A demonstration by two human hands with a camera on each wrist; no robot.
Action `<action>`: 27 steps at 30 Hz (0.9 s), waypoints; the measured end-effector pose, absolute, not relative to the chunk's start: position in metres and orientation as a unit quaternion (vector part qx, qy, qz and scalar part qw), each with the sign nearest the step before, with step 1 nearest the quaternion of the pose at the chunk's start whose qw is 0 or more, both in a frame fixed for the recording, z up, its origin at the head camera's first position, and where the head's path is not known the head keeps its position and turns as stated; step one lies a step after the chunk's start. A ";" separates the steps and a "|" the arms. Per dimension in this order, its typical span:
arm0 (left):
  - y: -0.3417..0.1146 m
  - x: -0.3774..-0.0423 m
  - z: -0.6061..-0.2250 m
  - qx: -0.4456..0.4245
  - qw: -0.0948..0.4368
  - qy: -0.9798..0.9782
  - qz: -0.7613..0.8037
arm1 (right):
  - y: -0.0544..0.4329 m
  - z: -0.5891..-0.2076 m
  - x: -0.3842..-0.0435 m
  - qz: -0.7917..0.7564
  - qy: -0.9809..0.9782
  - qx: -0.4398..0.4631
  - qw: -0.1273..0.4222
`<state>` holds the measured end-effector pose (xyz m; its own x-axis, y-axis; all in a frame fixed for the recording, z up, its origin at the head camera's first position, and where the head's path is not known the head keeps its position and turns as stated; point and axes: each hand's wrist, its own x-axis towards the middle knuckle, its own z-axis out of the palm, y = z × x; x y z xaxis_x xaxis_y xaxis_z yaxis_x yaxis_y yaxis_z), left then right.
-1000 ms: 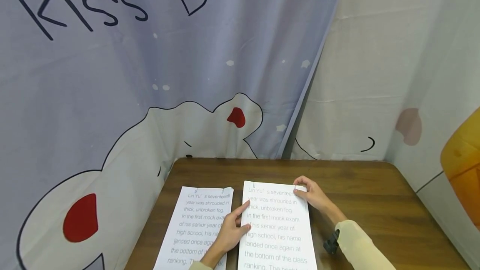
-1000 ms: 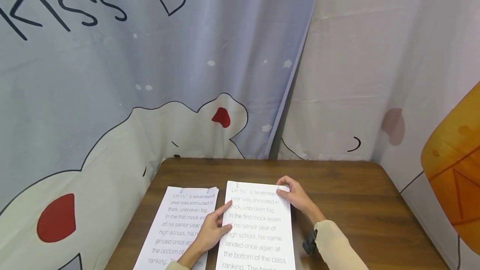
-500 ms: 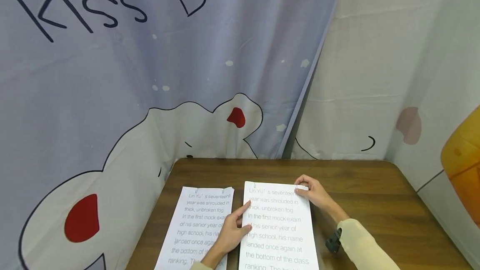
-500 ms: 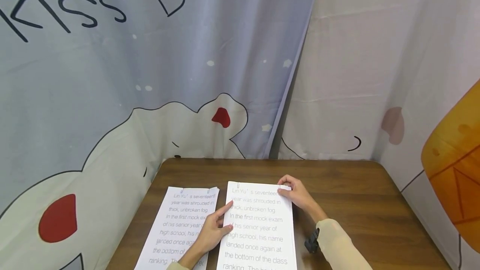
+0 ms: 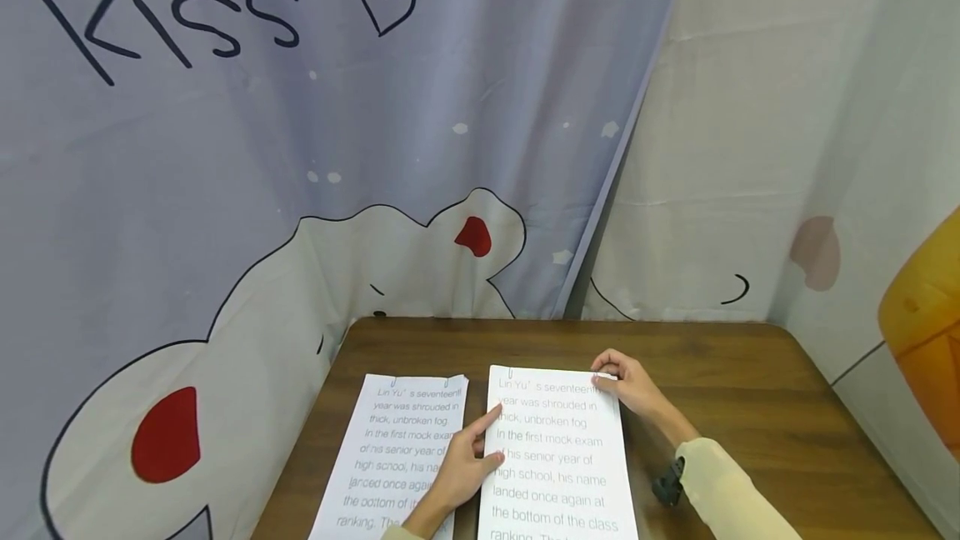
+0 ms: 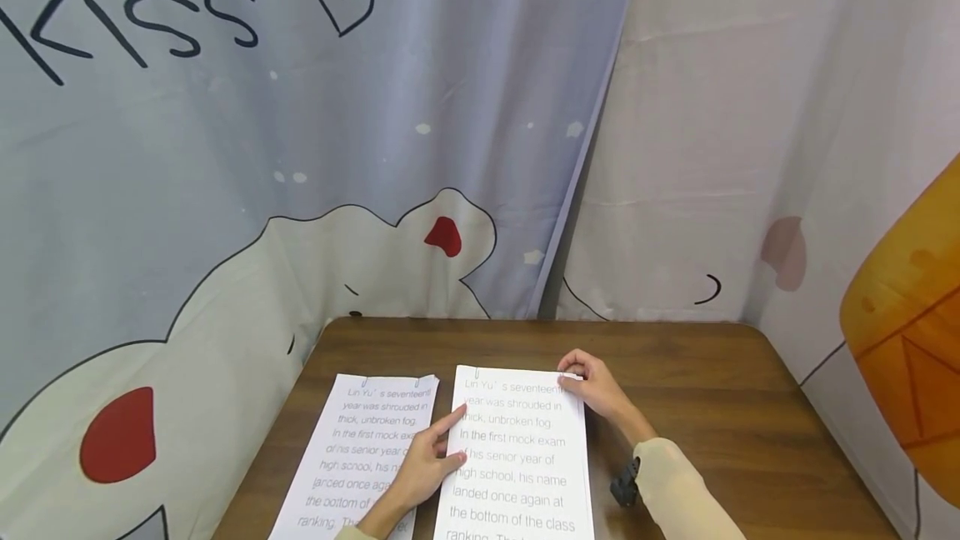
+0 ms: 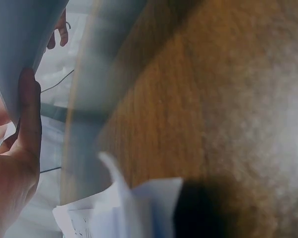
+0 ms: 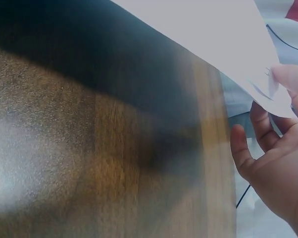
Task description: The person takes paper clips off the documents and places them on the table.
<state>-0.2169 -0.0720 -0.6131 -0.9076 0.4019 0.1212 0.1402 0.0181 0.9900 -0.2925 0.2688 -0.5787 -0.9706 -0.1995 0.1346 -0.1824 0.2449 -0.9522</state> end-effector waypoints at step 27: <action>-0.077 -0.213 -0.612 0.191 0.101 0.705 0.676 | 0.290 -0.577 -0.294 -0.553 0.823 -0.105 -0.073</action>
<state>-0.2126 -0.0775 -0.6118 -0.9069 0.4052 0.1152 0.1318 0.0134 0.9912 -0.2935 0.2897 -0.5769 -0.9674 -0.0923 0.2358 -0.2532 0.3665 -0.8953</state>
